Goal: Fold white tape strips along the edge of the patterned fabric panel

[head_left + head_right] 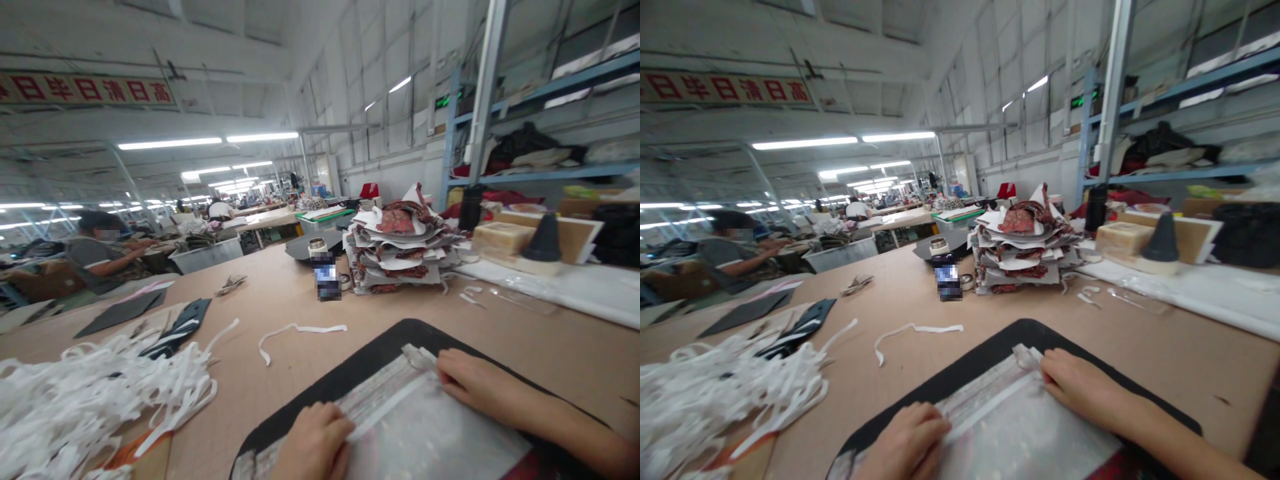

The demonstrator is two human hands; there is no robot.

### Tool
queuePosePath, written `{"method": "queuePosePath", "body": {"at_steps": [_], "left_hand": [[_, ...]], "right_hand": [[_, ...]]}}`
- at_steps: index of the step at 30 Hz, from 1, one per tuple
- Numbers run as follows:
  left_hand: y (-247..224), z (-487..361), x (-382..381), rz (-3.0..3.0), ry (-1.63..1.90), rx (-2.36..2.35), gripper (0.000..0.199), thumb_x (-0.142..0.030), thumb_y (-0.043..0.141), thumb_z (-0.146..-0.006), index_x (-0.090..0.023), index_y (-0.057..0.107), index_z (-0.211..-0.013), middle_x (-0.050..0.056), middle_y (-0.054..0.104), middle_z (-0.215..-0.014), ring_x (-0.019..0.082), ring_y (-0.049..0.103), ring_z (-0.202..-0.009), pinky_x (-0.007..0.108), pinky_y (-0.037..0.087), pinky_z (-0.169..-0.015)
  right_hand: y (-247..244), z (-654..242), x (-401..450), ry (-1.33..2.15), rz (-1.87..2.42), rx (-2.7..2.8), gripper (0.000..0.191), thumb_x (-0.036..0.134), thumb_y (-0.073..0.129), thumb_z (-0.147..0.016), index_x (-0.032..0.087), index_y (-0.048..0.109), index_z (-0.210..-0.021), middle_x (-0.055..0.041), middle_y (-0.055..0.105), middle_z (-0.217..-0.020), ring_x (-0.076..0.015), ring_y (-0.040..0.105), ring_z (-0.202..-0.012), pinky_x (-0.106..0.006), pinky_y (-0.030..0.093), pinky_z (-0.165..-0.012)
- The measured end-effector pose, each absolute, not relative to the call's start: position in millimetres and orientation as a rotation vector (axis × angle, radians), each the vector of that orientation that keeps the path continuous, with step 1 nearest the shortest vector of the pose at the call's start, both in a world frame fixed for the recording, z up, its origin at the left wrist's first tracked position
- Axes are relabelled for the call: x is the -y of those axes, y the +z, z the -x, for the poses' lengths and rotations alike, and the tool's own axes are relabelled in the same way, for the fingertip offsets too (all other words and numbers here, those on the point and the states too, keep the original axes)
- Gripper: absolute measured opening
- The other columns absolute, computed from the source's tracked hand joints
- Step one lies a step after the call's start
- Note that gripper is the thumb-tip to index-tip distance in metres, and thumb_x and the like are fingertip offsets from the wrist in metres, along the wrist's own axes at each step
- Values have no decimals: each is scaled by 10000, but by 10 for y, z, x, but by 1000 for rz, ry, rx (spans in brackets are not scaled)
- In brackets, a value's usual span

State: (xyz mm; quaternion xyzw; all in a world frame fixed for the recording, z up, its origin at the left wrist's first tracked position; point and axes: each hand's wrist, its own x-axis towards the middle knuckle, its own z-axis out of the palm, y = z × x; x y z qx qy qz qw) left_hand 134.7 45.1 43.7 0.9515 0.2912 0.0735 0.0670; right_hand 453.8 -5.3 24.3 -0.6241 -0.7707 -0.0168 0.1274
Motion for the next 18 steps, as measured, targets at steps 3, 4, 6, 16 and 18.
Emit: {"method": "queuePosePath", "body": {"at_steps": [3,4,6,16,18], "left_hand": [[477,-1854,-509,-2776,381,-805,220,-149,531,-819,-219,560,-1025,20,563,-1037,180,497,-936,303,399,-853],[469,-2003,-523,-2767,418,-797,223,-185,538,-830,-209,547,-1051,29,555,-1052,187,490,-941,310,398,-853],[433,-2252,-547,-2781,442,-789,205,-243,534,-848,-194,546,-1046,38,558,-1024,198,489,-923,321,400,-836],[304,-2595,-576,-2751,310,-893,148,-213,463,-872,-159,600,-882,39,540,-931,193,497,-907,282,408,-790],[281,-2599,-558,-2814,291,-898,164,-188,446,-883,-156,607,-882,50,544,-936,205,490,-895,298,418,-777]], "right_hand": [[133,-4549,158,-438,1659,2216,171,114,437,-813,186,546,-703,-46,568,-722,-188,532,-686,-318,431,-642],[115,-4555,205,-550,1600,2194,177,129,425,-833,187,557,-731,-52,575,-745,-195,533,-711,-336,429,-675],[103,-4568,290,-672,1512,2167,173,148,419,-855,189,578,-799,-60,593,-808,-206,538,-780,-361,421,-744],[94,-4416,152,-78,1583,2154,293,50,386,-838,207,609,-943,-39,609,-973,-175,553,-900,-304,475,-789],[90,-4406,115,-16,1644,2127,277,37,392,-823,193,613,-880,-41,613,-920,-179,557,-859,-312,481,-767]]}}
